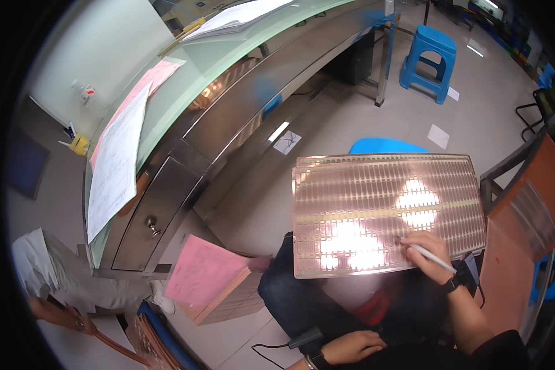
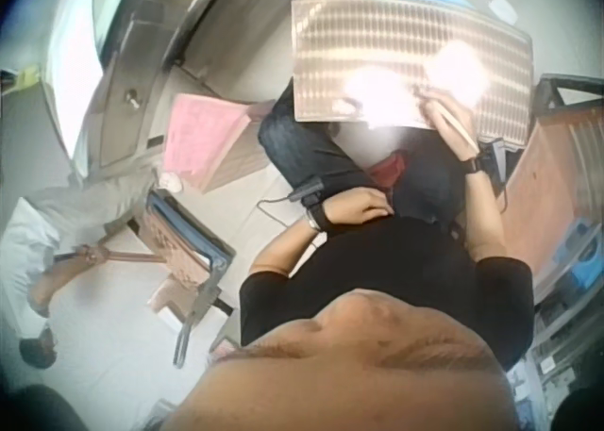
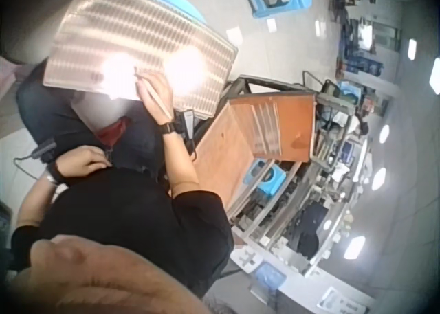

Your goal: Inspecting large circuit board sheets and recording data on a checklist.

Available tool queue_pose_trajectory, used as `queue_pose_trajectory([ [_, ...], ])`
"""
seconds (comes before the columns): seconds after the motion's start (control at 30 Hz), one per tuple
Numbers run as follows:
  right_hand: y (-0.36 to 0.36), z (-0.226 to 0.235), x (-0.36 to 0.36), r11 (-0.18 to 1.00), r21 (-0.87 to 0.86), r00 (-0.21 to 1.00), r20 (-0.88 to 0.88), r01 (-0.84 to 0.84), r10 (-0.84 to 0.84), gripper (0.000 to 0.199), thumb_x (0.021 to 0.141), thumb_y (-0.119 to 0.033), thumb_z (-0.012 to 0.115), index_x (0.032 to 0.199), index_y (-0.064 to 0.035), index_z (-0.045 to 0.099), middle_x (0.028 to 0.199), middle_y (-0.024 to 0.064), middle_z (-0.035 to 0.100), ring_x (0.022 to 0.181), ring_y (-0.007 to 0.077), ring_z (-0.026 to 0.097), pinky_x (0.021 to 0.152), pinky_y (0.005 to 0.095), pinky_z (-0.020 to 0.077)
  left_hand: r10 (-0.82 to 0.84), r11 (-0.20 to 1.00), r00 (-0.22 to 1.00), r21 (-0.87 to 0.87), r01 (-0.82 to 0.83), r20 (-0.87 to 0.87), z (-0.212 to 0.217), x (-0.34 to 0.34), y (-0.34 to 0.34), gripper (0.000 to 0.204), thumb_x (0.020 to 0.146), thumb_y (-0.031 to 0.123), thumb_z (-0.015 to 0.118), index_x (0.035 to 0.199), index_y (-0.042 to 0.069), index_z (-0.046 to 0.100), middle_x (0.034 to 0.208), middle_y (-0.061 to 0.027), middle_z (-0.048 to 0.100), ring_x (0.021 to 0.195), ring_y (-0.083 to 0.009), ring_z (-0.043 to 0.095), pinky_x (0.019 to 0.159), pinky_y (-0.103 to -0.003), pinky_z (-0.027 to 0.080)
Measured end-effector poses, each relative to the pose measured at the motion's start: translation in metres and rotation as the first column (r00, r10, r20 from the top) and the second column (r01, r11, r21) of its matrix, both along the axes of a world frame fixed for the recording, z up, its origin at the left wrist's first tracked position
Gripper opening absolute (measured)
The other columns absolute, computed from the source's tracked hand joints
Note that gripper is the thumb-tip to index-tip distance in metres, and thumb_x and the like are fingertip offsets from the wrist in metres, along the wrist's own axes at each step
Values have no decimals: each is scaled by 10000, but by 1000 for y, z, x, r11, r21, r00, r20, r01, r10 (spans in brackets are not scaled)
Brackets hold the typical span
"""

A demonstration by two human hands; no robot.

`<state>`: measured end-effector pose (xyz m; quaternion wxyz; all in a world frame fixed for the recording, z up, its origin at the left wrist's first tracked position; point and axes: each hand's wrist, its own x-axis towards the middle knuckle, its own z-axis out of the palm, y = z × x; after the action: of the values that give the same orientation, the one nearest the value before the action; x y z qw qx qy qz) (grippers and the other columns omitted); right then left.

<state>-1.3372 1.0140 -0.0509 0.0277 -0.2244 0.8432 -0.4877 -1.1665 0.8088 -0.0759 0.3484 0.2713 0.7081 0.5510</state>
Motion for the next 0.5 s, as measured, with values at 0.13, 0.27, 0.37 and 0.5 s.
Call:
queue_pose_trajectory([
  [0.13,-11,8,6,998,0,998,3,-66,66,175,745,-48,643,920,-48,661,890,109,640,867,262,605,769,341,478,576,800,808,-115,-589,-125,19,-27,-39,189,884,145,552,979,1,630,942,-131,642,870,-282,627,781,-325,493],
  [0.27,-12,0,6,985,-73,988,10,-156,157,149,776,-39,611,917,-27,658,909,110,628,861,240,605,765,320,476,957,272,275,-52,-961,-89,19,-52,-87,147,880,96,560,931,-15,643,794,-95,657,677,-129,616,615,-251,482],
  [0.37,-35,12,10,981,-163,985,117,-106,125,148,796,-54,590,928,-18,648,888,100,631,836,215,613,754,309,484,972,81,71,36,-996,-226,9,-76,-110,156,877,88,560,962,-19,635,681,-61,610,599,-103,559,565,-237,458],
  [0.5,-55,14,18,947,-320,915,387,19,112,182,789,-66,602,960,-19,642,894,94,647,836,201,626,755,301,491,917,210,245,-141,-967,-315,12,-100,-120,239,860,100,589,1049,-45,597,661,-41,576,594,-81,541,568,-235,456],
])
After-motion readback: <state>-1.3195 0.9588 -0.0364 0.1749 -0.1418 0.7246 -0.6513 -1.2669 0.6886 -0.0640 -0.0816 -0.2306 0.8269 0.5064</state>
